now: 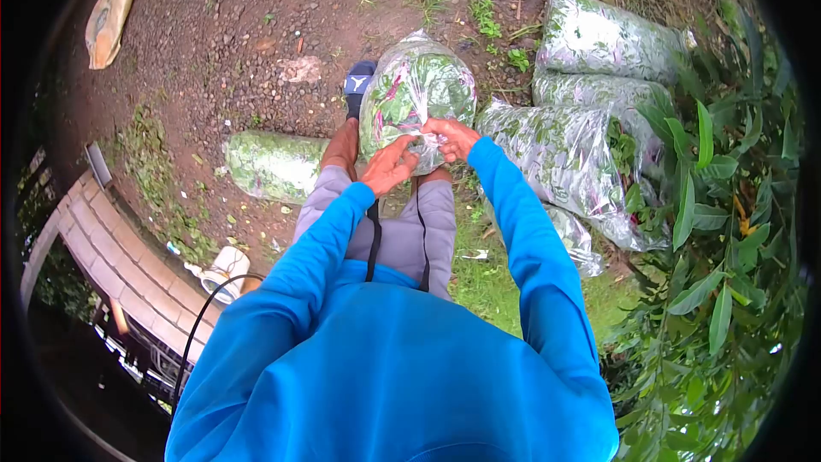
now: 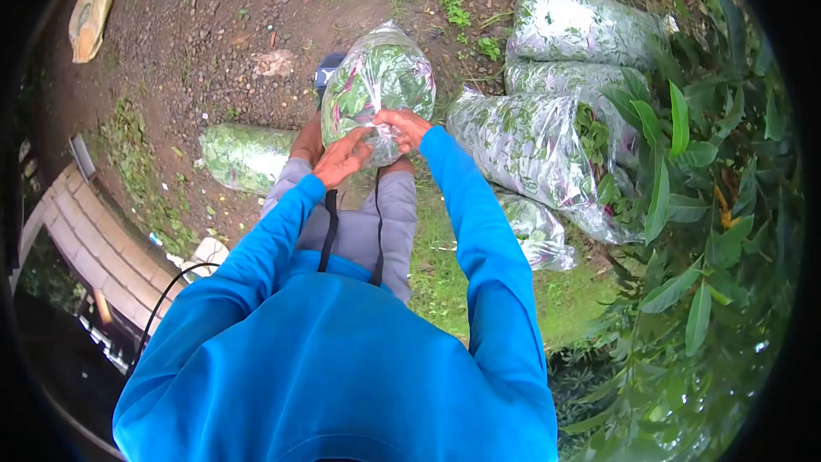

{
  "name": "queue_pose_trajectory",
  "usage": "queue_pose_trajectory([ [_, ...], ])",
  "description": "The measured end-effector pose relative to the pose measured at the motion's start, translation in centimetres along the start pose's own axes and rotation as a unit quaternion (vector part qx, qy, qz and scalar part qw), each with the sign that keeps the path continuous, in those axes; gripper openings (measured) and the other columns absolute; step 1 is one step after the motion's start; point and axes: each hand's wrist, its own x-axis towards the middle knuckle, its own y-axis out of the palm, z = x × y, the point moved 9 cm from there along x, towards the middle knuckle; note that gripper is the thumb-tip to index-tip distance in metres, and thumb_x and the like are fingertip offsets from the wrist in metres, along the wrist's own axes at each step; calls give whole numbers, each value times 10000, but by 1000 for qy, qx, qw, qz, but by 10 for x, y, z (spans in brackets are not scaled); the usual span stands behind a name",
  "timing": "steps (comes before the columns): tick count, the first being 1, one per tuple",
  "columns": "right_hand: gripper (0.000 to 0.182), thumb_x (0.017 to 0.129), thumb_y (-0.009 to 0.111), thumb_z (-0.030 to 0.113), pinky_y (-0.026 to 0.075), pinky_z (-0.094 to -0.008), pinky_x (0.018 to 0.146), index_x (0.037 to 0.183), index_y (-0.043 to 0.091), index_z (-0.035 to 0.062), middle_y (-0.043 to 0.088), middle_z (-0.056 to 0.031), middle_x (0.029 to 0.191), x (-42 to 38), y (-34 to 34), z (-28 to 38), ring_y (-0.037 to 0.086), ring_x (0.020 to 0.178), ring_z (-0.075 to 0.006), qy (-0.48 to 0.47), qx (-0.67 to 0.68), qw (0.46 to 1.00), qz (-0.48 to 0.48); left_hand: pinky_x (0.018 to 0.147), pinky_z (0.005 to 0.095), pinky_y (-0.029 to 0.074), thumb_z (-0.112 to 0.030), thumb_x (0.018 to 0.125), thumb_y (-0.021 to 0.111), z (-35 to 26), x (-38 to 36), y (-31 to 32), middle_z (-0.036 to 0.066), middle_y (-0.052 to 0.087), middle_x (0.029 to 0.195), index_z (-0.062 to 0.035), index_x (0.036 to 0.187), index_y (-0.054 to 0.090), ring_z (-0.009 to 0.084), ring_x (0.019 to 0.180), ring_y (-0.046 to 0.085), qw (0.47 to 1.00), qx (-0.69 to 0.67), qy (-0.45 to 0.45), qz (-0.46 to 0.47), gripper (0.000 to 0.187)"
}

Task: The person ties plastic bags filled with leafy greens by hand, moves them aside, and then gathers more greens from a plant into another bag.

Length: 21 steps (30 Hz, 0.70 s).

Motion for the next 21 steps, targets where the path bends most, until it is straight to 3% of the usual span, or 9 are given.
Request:
queue_pose_trajectory([
  [1,350,719,635,452,212,-236,436,884,561,151,352,51,625,1,-2,-1,268,481,-64,-1,3,1000,4,566,298,416,-269,860,543,-3,7,-4,61,542,769,-66,1115,520,142,658,515,1000,-10,-1,-10,327],
  [3,317,787,617,426,249,-239,446,917,568,140,362,53,632,-4,-2,-4,283,493,-63,10,22,999,24,534,270,399,-302,858,550,27,6,13,21,521,804,-115,1074,535,115,635,490,944,-247,-216,30,286],
  [7,296,905,538,399,390,-259,498,987,564,116,417,52,703,-17,7,8,343,519,-65,-19,68,993,91,476,246,361,-315,859,551,24,-10,44,-6,501,820,-120,1007,500,88,559,454,818,-504,-276,-15,251],
  [9,283,887,582,371,409,-277,501,948,556,95,416,49,703,-14,-3,1,379,528,-70,21,0,999,24,475,251,362,-302,860,550,24,-4,54,-5,494,791,-122,986,480,90,549,449,785,-551,-281,-27,231],
  [13,248,878,604,311,418,-279,480,911,548,72,397,44,665,-16,-6,4,403,529,-78,-28,-32,998,-41,472,253,355,-285,850,524,34,3,58,-1,472,700,-126,921,459,95,556,441,819,-484,-296,-86,186],
  [15,253,877,599,311,417,-270,477,897,545,64,387,44,646,-13,-8,5,405,532,-76,-62,-30,996,-51,470,252,351,-256,859,509,18,4,42,-2,455,692,-111,866,455,93,550,422,868,-449,-169,-129,156],
  [17,345,860,583,379,409,-263,435,929,568,42,399,48,610,-7,-18,6,362,483,-71,-110,-3,991,-79,487,273,366,-203,863,514,15,-4,37,10,477,702,-81,869,463,110,562,445,888,-417,-152,-120,132],
  [19,389,862,570,402,406,-273,439,966,554,28,424,26,664,-11,-16,11,356,487,-78,-93,2,992,-89,533,325,415,-207,849,556,-12,-10,5,46,520,723,-45,942,480,150,591,503,972,-124,-9,-199,202],
  [21,435,864,557,425,404,-282,442,1003,539,14,449,4,718,-13,-14,13,351,491,-85,-75,7,992,-99,566,340,422,-200,842,563,-17,-11,0,57,534,729,-34,962,482,161,628,523,979,-88,-36,-178,220],
])
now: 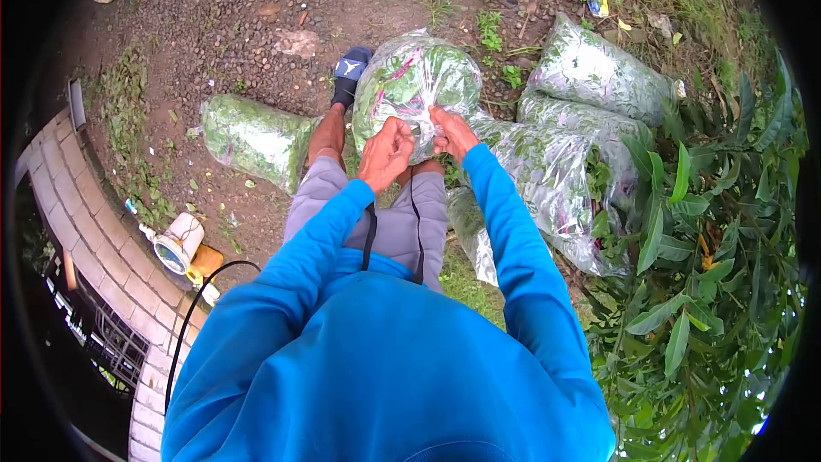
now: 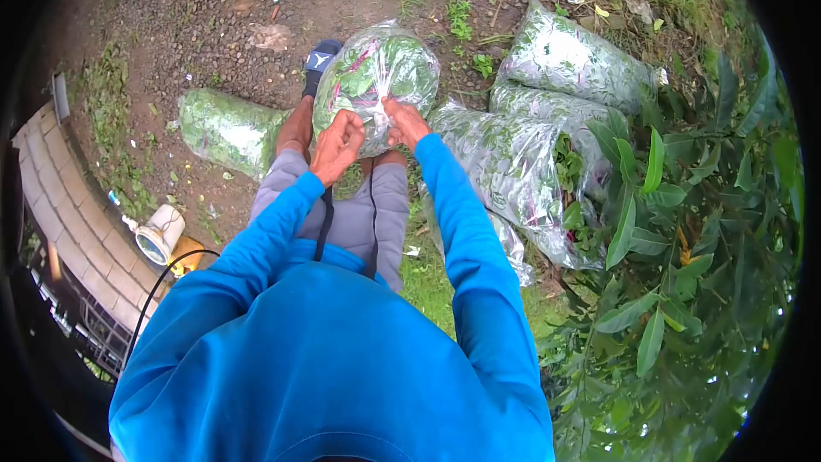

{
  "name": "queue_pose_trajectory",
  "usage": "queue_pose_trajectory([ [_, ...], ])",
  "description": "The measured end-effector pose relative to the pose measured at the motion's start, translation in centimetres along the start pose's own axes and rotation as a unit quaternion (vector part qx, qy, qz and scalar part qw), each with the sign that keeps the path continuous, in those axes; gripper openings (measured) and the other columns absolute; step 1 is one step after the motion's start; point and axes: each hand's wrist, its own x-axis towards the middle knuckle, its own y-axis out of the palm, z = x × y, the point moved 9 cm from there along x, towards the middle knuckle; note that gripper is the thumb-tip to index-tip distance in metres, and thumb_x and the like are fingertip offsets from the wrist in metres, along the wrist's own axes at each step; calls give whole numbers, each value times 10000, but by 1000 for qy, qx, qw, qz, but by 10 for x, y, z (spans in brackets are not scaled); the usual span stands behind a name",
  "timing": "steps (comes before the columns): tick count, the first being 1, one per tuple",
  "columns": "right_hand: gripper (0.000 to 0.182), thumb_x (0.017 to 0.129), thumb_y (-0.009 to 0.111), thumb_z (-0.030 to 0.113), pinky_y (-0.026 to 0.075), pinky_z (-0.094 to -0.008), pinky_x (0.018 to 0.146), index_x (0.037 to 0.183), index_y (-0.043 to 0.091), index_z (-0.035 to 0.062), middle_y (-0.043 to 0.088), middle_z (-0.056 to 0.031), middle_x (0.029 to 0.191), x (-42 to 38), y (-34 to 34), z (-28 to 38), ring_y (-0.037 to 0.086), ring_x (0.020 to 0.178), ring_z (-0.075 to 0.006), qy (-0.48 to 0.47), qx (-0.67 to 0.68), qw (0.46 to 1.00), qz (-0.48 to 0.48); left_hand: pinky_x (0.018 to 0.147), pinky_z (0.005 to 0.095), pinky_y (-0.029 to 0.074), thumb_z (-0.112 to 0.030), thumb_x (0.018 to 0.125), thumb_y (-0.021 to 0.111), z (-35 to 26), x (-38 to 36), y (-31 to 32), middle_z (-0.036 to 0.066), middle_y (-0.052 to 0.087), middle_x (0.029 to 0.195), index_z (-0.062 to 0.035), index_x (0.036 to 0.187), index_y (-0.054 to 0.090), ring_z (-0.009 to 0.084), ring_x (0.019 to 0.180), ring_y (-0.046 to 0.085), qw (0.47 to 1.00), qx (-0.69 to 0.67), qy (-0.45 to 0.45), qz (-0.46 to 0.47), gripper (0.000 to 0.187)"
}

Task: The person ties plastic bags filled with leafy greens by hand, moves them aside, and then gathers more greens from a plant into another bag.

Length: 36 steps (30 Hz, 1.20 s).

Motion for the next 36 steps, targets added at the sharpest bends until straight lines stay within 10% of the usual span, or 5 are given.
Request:
queue_pose_trajectory([
  [3,618,837,552,490,385,-323,456,1128,430,-41,420,-86,997,4,0,-4,341,519,-127,51,-10,999,8,611,348,432,-195,837,572,-7,6,0,65,552,729,-22,997,490,161,676,544,997,71,32,25,250],
  [12,532,847,544,449,404,-307,445,1032,546,-49,435,-18,634,2,-10,-6,361,473,-128,-33,-20,999,-2,659,312,460,-219,829,583,24,16,30,82,600,763,4,947,549,147,704,558,995,-94,-14,-31,254],
  [24,338,818,564,272,476,-303,579,996,630,-7,627,-85,766,-27,0,31,593,635,-170,-252,-377,885,-102,463,199,298,-186,831,573,43,21,33,-27,494,650,-61,868,542,16,531,389,978,-201,-48,-21,133],
  [30,333,837,551,284,476,-290,549,978,617,-11,584,-65,713,-17,-2,15,558,598,-140,-123,-259,957,-38,527,216,344,-123,826,548,6,-6,24,1,520,685,-45,867,535,36,615,436,998,-52,14,-44,90],
  [36,325,864,513,301,447,-274,486,955,577,-4,425,3,622,-1,-6,-2,442,540,-98,-67,-62,996,3,494,209,356,-198,886,514,42,-18,16,1,509,709,-71,995,511,58,580,458,945,-306,-113,19,167],
])
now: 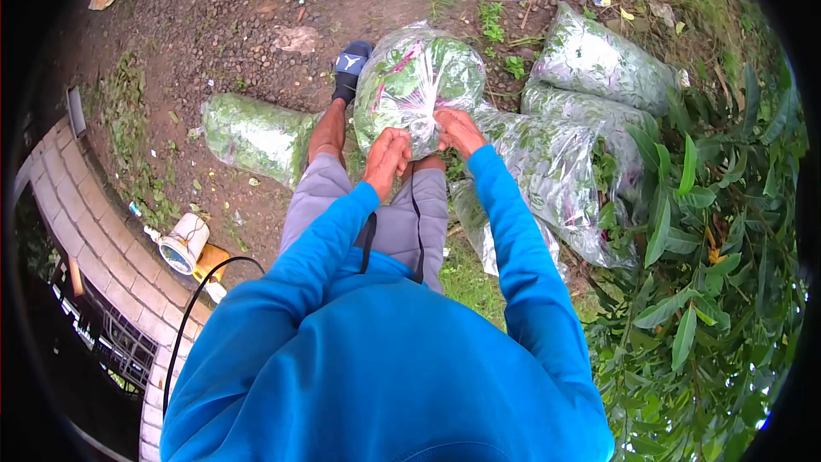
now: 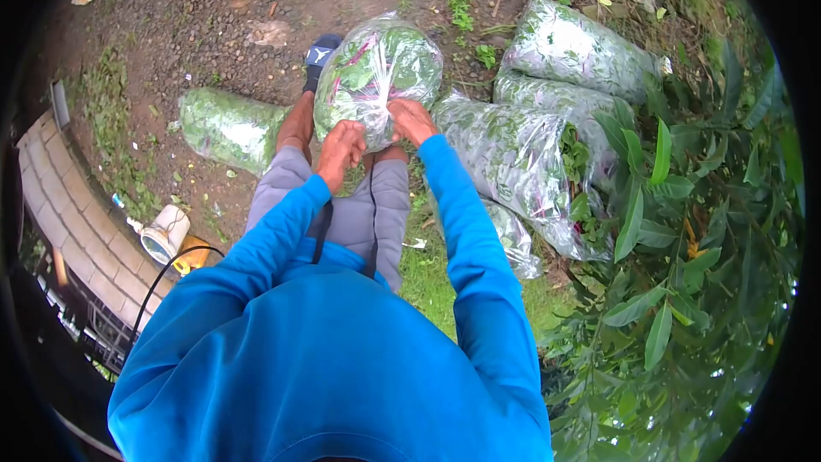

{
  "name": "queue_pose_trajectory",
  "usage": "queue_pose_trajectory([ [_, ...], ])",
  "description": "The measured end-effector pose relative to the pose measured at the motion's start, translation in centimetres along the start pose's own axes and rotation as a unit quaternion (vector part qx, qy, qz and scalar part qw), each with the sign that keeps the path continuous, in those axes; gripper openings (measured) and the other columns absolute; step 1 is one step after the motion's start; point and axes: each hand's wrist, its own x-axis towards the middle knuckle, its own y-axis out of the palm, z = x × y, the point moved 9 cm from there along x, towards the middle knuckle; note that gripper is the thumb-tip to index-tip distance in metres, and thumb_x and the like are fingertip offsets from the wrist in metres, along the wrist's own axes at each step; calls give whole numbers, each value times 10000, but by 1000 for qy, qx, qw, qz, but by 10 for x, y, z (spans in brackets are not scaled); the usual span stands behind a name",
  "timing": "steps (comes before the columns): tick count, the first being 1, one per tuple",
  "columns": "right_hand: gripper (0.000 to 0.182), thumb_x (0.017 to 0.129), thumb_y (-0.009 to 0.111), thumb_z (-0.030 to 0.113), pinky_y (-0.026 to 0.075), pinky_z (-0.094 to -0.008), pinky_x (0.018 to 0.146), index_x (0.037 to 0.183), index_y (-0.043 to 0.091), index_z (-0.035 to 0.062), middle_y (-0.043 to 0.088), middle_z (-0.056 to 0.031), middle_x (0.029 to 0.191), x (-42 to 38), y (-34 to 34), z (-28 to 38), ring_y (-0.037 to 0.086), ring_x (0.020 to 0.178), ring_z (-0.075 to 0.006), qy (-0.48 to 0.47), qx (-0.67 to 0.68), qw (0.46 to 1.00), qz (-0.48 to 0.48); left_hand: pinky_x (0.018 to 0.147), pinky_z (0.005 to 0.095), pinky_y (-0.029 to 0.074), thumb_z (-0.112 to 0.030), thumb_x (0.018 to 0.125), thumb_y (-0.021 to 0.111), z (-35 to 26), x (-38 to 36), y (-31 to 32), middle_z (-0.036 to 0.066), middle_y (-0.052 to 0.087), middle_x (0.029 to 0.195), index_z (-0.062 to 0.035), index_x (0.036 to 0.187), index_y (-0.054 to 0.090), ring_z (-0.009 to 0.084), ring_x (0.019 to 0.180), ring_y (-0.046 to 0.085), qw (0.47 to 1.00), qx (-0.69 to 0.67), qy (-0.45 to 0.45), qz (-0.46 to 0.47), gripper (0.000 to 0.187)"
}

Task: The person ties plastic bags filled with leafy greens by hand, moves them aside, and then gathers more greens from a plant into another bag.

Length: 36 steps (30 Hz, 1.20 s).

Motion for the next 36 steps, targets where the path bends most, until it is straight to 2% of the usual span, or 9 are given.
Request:
queue_pose_trajectory([
  [2,313,867,510,296,446,-273,486,949,571,1,417,5,626,-1,1,2,432,541,-99,12,-3,1000,-3,470,206,352,-261,898,514,9,3,3,-11,490,703,-88,1029,491,75,549,452,993,-14,-114,-27,218],
  [10,282,876,501,253,445,-270,489,993,571,6,468,-8,692,-14,10,8,435,554,-95,-33,-47,998,-8,468,228,355,-210,851,557,0,34,12,-19,503,700,-122,923,509,78,548,445,986,-119,-110,-36,124],
  [18,269,878,548,252,386,-241,481,1079,523,76,455,19,799,-49,31,30,360,524,-65,-116,262,957,-49,618,273,392,-228,801,571,-19,21,23,-30,533,777,-133,811,538,85,745,498,948,-265,-167,58,102],
  [21,216,861,572,271,355,-241,480,976,517,97,419,31,811,-58,45,31,317,521,-54,-95,315,944,-38,672,269,374,-255,800,509,-67,10,12,9,528,885,-79,812,528,103,835,467,992,62,21,107,178],
  [24,202,846,587,283,347,-249,488,907,495,114,416,35,787,-69,58,28,326,539,-48,-60,285,954,-74,666,256,372,-238,783,488,-87,2,19,19,512,886,-54,817,522,104,797,473,970,111,118,180,190],
  [28,250,833,559,369,313,-241,469,804,442,150,403,40,689,-62,55,20,320,497,-59,-60,421,900,-99,600,271,363,-210,708,520,-71,-9,24,29,515,868,-48,809,499,111,677,450,968,38,-93,231,191],
  [30,286,806,550,397,276,-250,424,718,403,167,381,30,617,-49,42,13,300,442,-84,-44,461,876,-136,598,314,369,-214,726,522,-64,4,19,33,505,838,-42,827,491,140,667,453,951,142,-96,258,203],
  [33,328,744,551,376,204,-280,356,597,349,165,291,26,530,-19,19,9,235,373,-120,-31,537,820,-196,653,374,392,-256,831,487,-83,19,23,79,473,788,-25,882,486,205,721,480,842,374,211,325,236],
  [36,321,730,545,353,197,-280,357,590,327,163,281,26,524,16,-6,-24,234,377,-118,44,634,715,-290,773,320,395,-210,863,480,-63,58,-5,39,503,889,-17,926,504,171,875,487,865,354,122,333,204],
])
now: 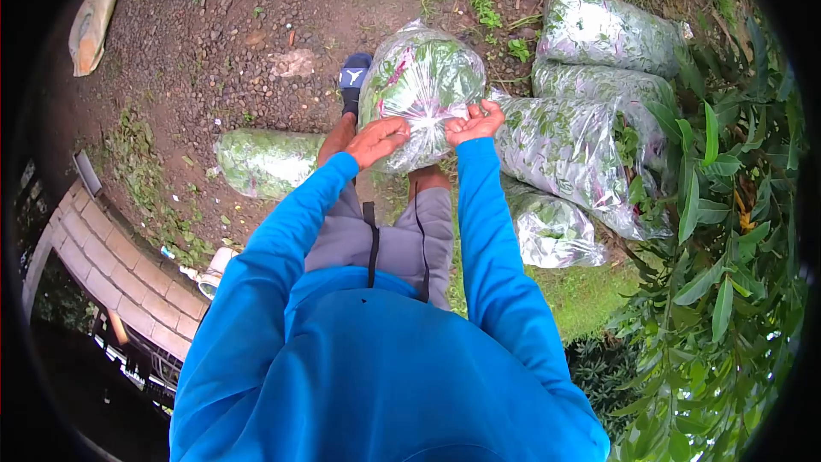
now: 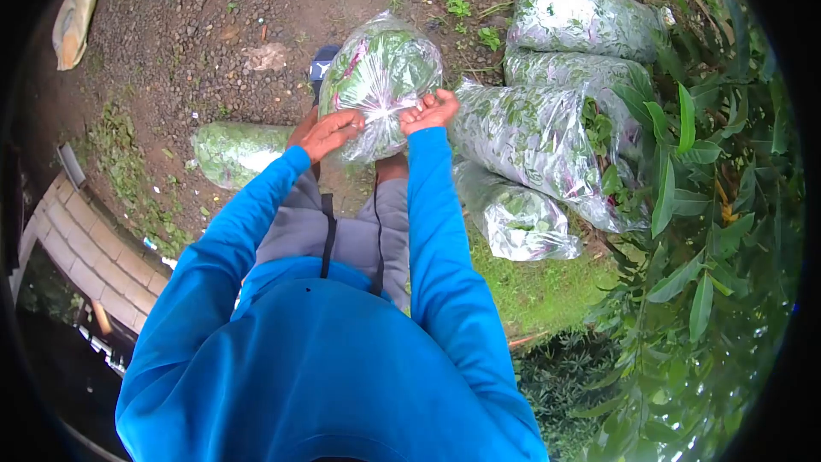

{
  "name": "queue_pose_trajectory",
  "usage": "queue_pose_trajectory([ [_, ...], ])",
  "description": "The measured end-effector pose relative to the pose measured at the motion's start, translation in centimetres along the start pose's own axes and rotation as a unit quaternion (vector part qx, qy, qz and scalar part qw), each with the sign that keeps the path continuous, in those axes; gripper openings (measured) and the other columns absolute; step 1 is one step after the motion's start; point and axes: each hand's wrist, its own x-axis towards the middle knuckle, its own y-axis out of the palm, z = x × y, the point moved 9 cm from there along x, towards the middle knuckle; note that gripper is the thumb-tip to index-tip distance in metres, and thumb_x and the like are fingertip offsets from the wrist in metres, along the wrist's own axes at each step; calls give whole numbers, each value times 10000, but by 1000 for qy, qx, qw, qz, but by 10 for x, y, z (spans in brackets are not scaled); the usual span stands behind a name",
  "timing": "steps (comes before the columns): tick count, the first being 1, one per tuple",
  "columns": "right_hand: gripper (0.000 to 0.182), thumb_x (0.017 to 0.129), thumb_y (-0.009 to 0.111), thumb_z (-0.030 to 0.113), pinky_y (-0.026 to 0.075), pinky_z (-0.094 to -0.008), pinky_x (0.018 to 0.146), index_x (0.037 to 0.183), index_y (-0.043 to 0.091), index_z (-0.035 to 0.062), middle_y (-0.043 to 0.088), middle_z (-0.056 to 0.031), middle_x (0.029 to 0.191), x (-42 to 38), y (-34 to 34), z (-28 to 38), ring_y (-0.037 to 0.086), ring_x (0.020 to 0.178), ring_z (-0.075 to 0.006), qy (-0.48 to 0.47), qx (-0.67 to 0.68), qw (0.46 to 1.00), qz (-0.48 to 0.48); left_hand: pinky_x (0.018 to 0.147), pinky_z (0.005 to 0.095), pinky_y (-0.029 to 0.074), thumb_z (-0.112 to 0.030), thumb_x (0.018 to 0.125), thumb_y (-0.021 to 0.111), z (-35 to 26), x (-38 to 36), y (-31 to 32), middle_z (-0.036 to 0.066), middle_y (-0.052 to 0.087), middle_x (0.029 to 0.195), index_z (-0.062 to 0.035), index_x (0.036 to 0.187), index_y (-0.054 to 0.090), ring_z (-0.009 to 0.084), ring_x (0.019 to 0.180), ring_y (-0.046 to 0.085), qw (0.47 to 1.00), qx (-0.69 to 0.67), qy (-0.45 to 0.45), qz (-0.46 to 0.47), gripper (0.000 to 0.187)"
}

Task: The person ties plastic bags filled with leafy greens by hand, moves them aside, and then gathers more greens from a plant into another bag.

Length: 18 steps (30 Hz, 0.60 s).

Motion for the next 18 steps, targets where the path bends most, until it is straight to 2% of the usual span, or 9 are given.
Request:
queue_pose_trajectory([
  [2,312,720,534,341,181,-284,355,583,314,168,254,23,509,2,-1,6,217,373,-120,-29,-38,998,-30,776,312,397,-237,869,486,-1,3,-1,27,494,862,-25,941,504,151,868,480,999,-3,-33,24,225],
  [4,323,722,542,355,190,-284,344,573,325,168,274,16,491,-18,16,13,226,359,-122,-39,-62,993,90,784,312,393,-254,873,488,1,-8,3,18,494,847,-33,960,499,146,863,479,941,-180,-281,50,238],
  [6,340,723,549,369,212,-283,336,557,332,167,322,1,485,-35,20,18,251,350,-124,-49,-81,988,121,782,322,391,-248,876,474,-39,-2,-5,44,493,844,-31,973,490,177,842,488,965,-72,-240,78,238],
  [8,354,724,558,375,235,-284,330,544,337,166,369,-16,488,-39,17,18,282,344,-125,-45,-31,989,141,794,330,394,-217,880,456,-67,5,-3,93,495,881,-23,973,487,222,860,502,987,115,-23,110,218],
  [9,371,713,557,377,210,-280,343,531,307,171,315,-1,487,-35,20,20,241,359,-127,-50,-35,991,119,823,344,396,-192,892,442,-54,6,-5,133,496,933,-14,987,489,261,902,513,988,83,24,127,207],
  [12,383,686,562,391,175,-272,364,532,282,179,246,17,496,11,3,19,192,385,-134,-20,30,999,35,856,359,392,-184,906,441,-8,13,-13,141,514,977,-15,1006,495,278,955,516,978,176,22,111,204],
  [13,423,643,587,402,141,-279,393,479,269,178,230,16,487,21,-3,17,170,398,-150,-14,35,999,-7,865,372,391,-182,913,440,7,19,-12,142,523,993,-10,1017,498,286,976,513,974,172,-11,149,209],
  [16,407,635,588,416,140,-281,407,501,285,180,207,22,491,31,-9,25,168,408,-153,-31,49,998,-31,864,367,392,-206,921,441,17,29,-9,135,521,990,-15,1024,501,276,968,508,969,151,-41,193,225],
  [18,378,664,586,416,181,-282,390,533,326,175,255,16,487,21,-6,30,208,393,-144,-30,52,998,15,860,360,393,-222,920,449,-1,30,-12,125,518,979,-19,1028,503,264,955,506,969,138,-12,206,236],
])
